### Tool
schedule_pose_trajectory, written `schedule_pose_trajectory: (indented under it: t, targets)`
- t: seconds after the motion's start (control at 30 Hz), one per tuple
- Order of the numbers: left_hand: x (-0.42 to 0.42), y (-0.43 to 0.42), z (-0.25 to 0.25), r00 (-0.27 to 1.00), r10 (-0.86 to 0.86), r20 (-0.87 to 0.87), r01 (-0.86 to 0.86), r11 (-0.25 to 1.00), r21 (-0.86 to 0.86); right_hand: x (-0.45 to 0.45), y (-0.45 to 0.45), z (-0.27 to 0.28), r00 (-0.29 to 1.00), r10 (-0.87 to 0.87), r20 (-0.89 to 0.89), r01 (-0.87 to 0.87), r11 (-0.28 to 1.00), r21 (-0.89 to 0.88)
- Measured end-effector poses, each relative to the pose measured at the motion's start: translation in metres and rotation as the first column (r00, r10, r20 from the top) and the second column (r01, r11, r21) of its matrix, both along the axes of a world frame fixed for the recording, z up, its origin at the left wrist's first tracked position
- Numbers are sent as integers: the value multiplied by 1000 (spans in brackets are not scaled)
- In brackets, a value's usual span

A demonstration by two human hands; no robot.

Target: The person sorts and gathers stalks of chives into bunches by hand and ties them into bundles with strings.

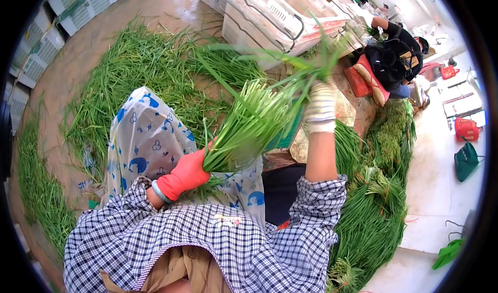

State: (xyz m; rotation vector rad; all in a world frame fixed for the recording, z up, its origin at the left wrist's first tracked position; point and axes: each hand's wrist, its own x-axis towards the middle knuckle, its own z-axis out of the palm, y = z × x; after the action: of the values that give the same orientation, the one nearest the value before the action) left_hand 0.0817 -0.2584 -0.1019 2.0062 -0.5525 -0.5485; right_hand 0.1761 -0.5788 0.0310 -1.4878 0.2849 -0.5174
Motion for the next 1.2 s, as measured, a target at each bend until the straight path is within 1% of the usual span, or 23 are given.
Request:
schedule_pose_trajectory:
  t: [0.1,0.2,0.23,0.3,0.4,0.43,0.47,0.5,0.53,0.6,0.67,0.77,0.8,0.83,0.87,0.9,0.93,1.0,1.03,1.07,1.13,1.17,1.2]
  targets:
    - [-2,1,-4,1000,-26,-16,27,998,60,24,-39,57,971,-168,167,156,984,83]
    - [-5,1,-3,996,-85,1,84,986,147,42,-46,128,959,74,272,-26,984,-178]
    - [-6,-1,-3,993,-109,47,101,984,148,49,-32,136,946,148,289,-30,926,-377]
    - [-10,-5,-3,987,-145,76,130,976,175,66,2,127,914,317,253,23,582,-813]
    - [-13,-4,-2,969,-204,136,172,962,214,72,58,68,879,432,-202,-283,130,-950]
    - [-14,-5,-1,958,-228,172,188,958,218,63,83,64,817,180,-548,-551,-38,-834]
    - [-15,-6,1,961,-227,161,191,959,211,54,108,61,609,-121,-784,-787,-218,-577]
    - [-16,-7,3,957,-228,177,182,953,241,49,106,29,460,-239,-855,-870,-314,-380]
    - [-16,-7,3,954,-228,195,170,947,272,38,96,-9,409,-253,-877,-880,-363,-306]
    - [-17,-7,-1,952,-212,221,149,951,272,20,90,-58,135,-246,-960,-901,-433,-16]
    - [-18,-5,-10,941,-239,239,179,952,247,15,70,-88,176,-12,-984,-922,-351,-161]
    - [-18,-7,-9,942,-233,242,167,949,267,34,46,-74,471,-5,-882,-860,-223,-458]
    - [-17,-8,-9,938,-243,248,177,949,262,48,42,-70,635,-114,-764,-739,-379,-557]
    - [-16,-7,-9,951,-217,221,169,961,218,65,30,-62,757,-181,-628,-633,-442,-635]
    - [-16,-4,-8,962,-194,191,161,971,175,70,29,-23,846,-185,-499,-528,-408,-745]
    - [-13,-1,-3,977,-178,120,162,978,133,86,9,-7,902,-161,-400,-429,-251,-868]
    - [-10,2,-1,973,-188,131,170,976,137,99,-8,9,945,-166,-282,-319,-267,-909]
    - [-6,7,3,996,-85,22,88,968,-237,101,-17,52,937,-35,-347,-335,187,-924]
    - [-1,14,0,989,-120,-87,90,954,-287,102,-24,62,904,41,-425,-419,275,-866]
    - [4,23,-1,989,-131,-63,108,954,-279,103,-29,72,865,128,-485,-497,352,-793]
    - [15,43,3,857,-333,-393,121,872,-475,65,6,90,717,369,-591,-683,542,-490]
    - [25,52,21,808,-402,-430,192,871,-452,91,-22,45,575,557,-600,-817,439,-375]
    - [30,58,29,818,-399,-414,204,875,-440,71,-7,44,485,655,-579,-873,322,-367]
